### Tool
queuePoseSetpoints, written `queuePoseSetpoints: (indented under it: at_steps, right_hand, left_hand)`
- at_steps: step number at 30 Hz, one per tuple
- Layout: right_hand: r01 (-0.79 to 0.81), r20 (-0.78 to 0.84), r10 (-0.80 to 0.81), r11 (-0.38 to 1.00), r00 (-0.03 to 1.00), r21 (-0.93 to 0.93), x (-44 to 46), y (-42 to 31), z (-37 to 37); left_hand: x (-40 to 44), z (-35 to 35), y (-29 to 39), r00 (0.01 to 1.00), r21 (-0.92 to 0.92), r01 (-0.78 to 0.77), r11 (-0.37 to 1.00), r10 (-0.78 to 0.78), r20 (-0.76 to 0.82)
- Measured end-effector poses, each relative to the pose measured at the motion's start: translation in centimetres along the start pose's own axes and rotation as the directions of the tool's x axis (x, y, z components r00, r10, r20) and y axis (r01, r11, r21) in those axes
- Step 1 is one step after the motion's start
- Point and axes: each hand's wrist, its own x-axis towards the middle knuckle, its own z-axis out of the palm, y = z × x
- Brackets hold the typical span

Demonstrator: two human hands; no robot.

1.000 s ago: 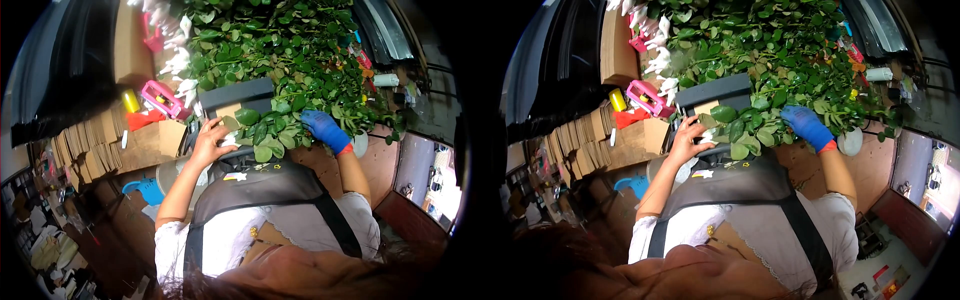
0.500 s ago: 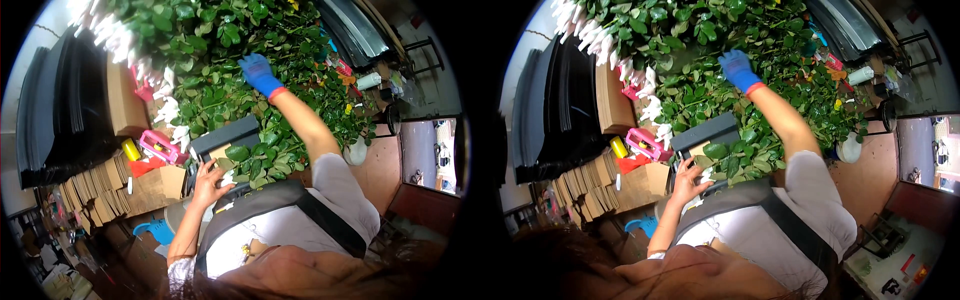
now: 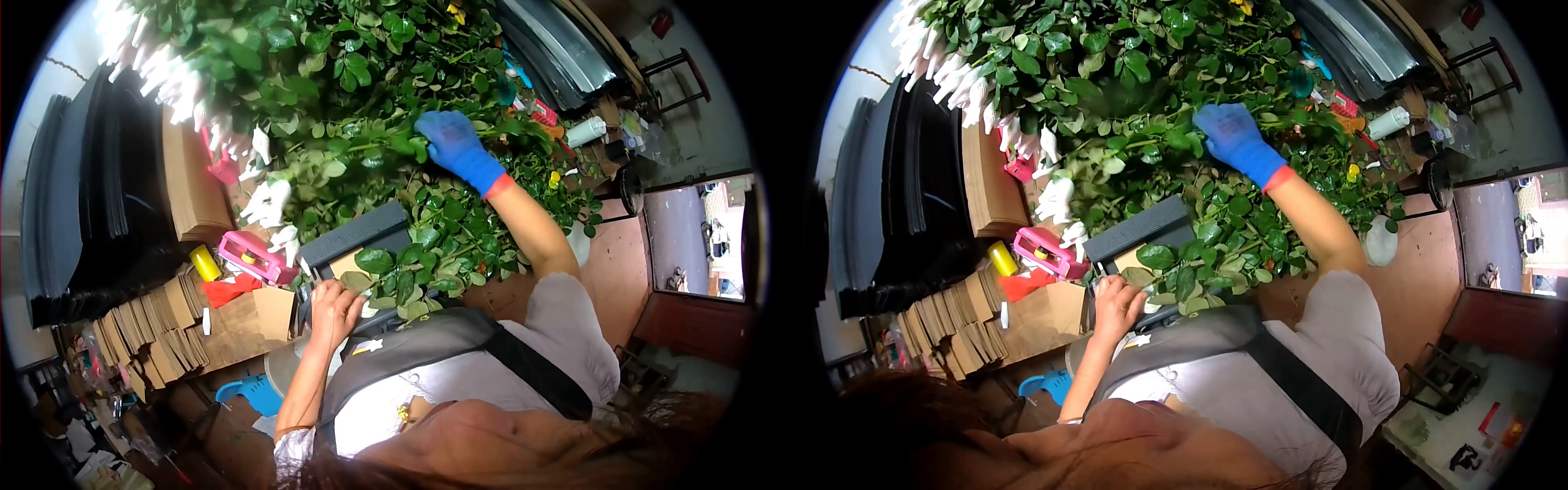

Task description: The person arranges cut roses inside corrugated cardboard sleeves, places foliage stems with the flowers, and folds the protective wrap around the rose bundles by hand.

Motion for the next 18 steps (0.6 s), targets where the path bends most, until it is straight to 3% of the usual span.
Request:
queuePoseSetpoints:
  at_steps: [3,4,5,7,8,9,10,11,13,15,16,18]
  right_hand:
    - [0.185,-0.345,-0.206,0.978,0.916,-0.092,-1.9,0.6,-0.3]
    - [0.133,-0.175,-0.159,0.979,0.972,-0.151,-2.2,0.9,1.2]
    - [0.045,0.320,0.024,0.977,0.947,-0.207,-1.5,1.8,2.6]
    - [0.003,0.391,0.093,0.971,0.916,-0.238,-1.7,2.5,1.8]
    - [-0.019,0.121,0.035,0.991,0.992,-0.132,-1.7,3.0,0.4]
    - [0.008,-0.143,-0.011,1.000,0.990,-0.022,-2.6,3.0,-1.7]
    - [0.067,-0.385,-0.025,0.993,0.922,0.095,-3.6,2.0,-3.8]
    - [0.071,-0.463,-0.088,0.996,0.882,-0.054,-4.4,0.3,-6.7]
    - [0.196,-0.409,-0.100,0.960,0.907,0.200,-6.1,0.2,-7.1]
    - [0.246,-0.194,-0.170,0.833,0.966,0.495,-8.2,-0.4,-8.6]
    - [0.235,-0.086,-0.234,0.745,0.969,0.625,-9.2,-0.2,-9.3]
    - [0.091,0.168,-0.301,0.686,0.938,0.722,-11.9,1.3,-7.9]
  left_hand:
    - [-0.2,0.7,-0.3,0.998,-0.103,0.049,0.993,-0.046,0.031]
    - [-0.2,0.8,-0.5,1.000,-0.110,0.025,0.994,-0.023,0.018]
    - [-0.1,0.7,-0.3,0.999,-0.112,0.026,0.993,-0.022,0.037]
    - [-0.1,0.6,-0.3,1.000,-0.110,0.008,0.994,-0.006,0.022]
    - [-0.1,1.0,-0.8,1.000,-0.132,-0.008,0.991,0.007,-0.009]
    - [-0.3,1.3,-1.2,1.000,-0.148,0.000,0.989,0.001,0.008]
    - [-0.4,1.3,-1.0,1.000,-0.147,0.018,0.989,-0.017,0.010]
    - [-0.5,1.1,-1.0,0.999,-0.139,0.035,0.990,-0.032,0.026]
    - [-0.4,0.6,-0.6,0.998,-0.177,0.058,0.982,-0.053,0.030]
    - [-0.8,1.0,-1.2,0.993,-0.227,0.113,0.967,-0.103,0.054]
    - [-1.4,2.6,-3.0,0.985,-0.239,0.154,0.959,-0.129,0.117]
    - [-1.8,2.8,-3.2,0.959,-0.519,0.282,0.807,-0.241,0.146]
